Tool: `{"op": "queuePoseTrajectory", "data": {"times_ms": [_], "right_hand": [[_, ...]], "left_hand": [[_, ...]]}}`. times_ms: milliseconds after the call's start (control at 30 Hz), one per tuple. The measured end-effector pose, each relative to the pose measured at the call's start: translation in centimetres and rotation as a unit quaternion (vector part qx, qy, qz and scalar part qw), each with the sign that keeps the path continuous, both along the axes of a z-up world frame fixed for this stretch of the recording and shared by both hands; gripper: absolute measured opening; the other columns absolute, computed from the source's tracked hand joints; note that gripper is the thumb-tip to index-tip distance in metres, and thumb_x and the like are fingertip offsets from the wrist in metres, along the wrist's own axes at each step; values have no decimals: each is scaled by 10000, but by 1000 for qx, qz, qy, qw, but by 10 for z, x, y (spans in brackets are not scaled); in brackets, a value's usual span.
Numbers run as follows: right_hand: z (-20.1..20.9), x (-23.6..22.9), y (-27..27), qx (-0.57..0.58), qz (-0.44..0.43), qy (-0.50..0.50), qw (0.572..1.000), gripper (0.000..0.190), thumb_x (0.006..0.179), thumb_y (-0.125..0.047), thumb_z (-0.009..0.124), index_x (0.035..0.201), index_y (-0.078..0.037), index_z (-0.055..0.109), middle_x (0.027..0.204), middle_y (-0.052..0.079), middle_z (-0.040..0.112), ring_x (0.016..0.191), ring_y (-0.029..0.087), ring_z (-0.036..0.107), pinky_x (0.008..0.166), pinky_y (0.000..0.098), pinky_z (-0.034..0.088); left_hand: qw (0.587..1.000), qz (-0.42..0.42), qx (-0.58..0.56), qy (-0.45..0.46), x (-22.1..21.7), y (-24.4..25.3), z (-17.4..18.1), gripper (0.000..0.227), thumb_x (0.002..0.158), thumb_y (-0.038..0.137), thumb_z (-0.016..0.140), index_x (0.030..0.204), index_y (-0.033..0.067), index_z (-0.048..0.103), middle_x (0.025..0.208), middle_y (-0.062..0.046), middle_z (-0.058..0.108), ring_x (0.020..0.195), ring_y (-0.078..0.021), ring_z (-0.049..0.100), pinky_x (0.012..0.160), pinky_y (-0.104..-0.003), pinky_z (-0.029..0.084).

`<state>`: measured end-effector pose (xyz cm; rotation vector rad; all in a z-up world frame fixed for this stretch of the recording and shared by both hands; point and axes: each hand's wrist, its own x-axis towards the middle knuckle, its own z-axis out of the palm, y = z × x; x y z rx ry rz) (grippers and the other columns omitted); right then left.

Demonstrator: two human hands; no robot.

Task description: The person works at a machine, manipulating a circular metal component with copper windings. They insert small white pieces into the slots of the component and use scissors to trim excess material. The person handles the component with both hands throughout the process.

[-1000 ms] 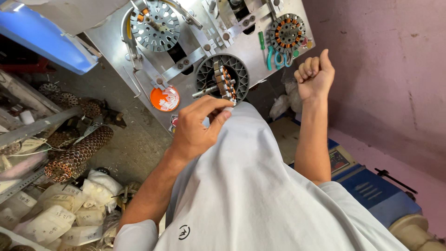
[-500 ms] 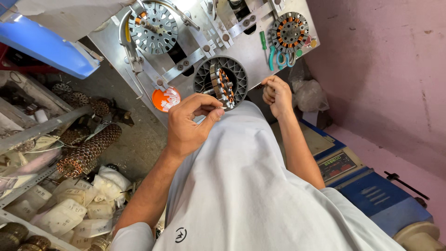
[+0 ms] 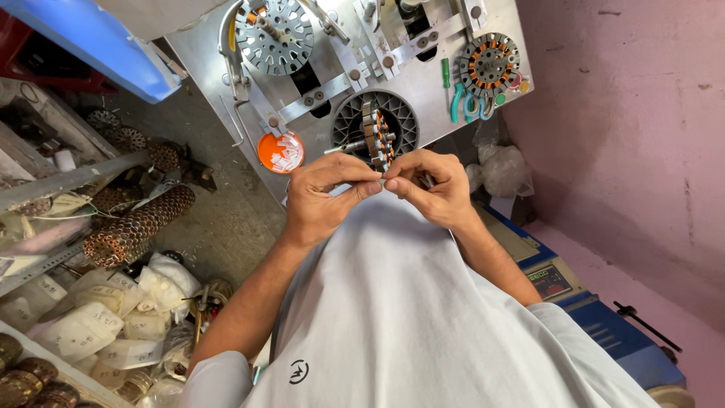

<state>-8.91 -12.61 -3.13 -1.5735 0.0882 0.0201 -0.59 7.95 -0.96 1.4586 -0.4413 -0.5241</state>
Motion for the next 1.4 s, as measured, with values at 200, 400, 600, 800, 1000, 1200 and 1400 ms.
{"op": "queuePoseTrajectory", "data": {"times_ms": [200,400,600,800,1000,1200,1400], "right_hand": [[1,-3,3,-15,-1,28,1000,111,979,-89,757,1016,-15,683,801,40,722,715,51,695,592,176,497],[12,4,4,-89,-1,8,996,126,955,-70,779,1013,-12,684,818,35,756,629,22,616,535,180,417],[17,11,8,-169,-12,-74,983,174,841,-7,855,936,-2,709,776,40,676,561,35,489,512,220,331],[12,6,14,-70,-90,-47,992,257,871,-22,845,991,-40,619,826,27,670,600,19,520,518,192,371],[13,11,8,-153,-35,-140,978,230,856,-28,851,1009,-13,680,887,58,630,640,85,502,564,224,364],[13,8,7,-177,-53,-140,973,165,909,-7,818,1007,-16,685,875,73,651,649,96,550,572,218,411],[16,10,7,-225,-52,-109,967,141,976,32,768,1049,1,650,857,64,730,723,82,684,624,215,500]], "left_hand": [[997,21,55,-52,-2,0,-1,110,907,41,802,1004,9,761,969,-82,759,861,-147,751,761,-268,625],[997,22,46,-60,-1,0,-9,112,944,52,777,1023,-7,724,956,-85,742,844,-153,743,758,-275,624],[944,22,-154,292,-6,-4,-32,152,1024,109,676,1087,-25,639,943,-89,724,856,-164,730,790,-310,611],[914,4,-214,346,-16,-13,-41,143,1023,119,678,1086,-5,649,978,-82,708,903,-156,684,834,-329,577],[852,-17,-279,443,-17,-16,-46,124,1030,115,670,1087,6,652,1007,-66,689,928,-151,652,858,-321,537],[949,-21,-160,270,-17,-19,-33,155,1013,123,692,1117,35,619,1005,-61,678,926,-148,663,820,-289,546],[977,61,23,-204,1,-10,-12,148,984,65,732,1108,55,652,1022,-87,671,921,-227,699,796,-343,581]]}}
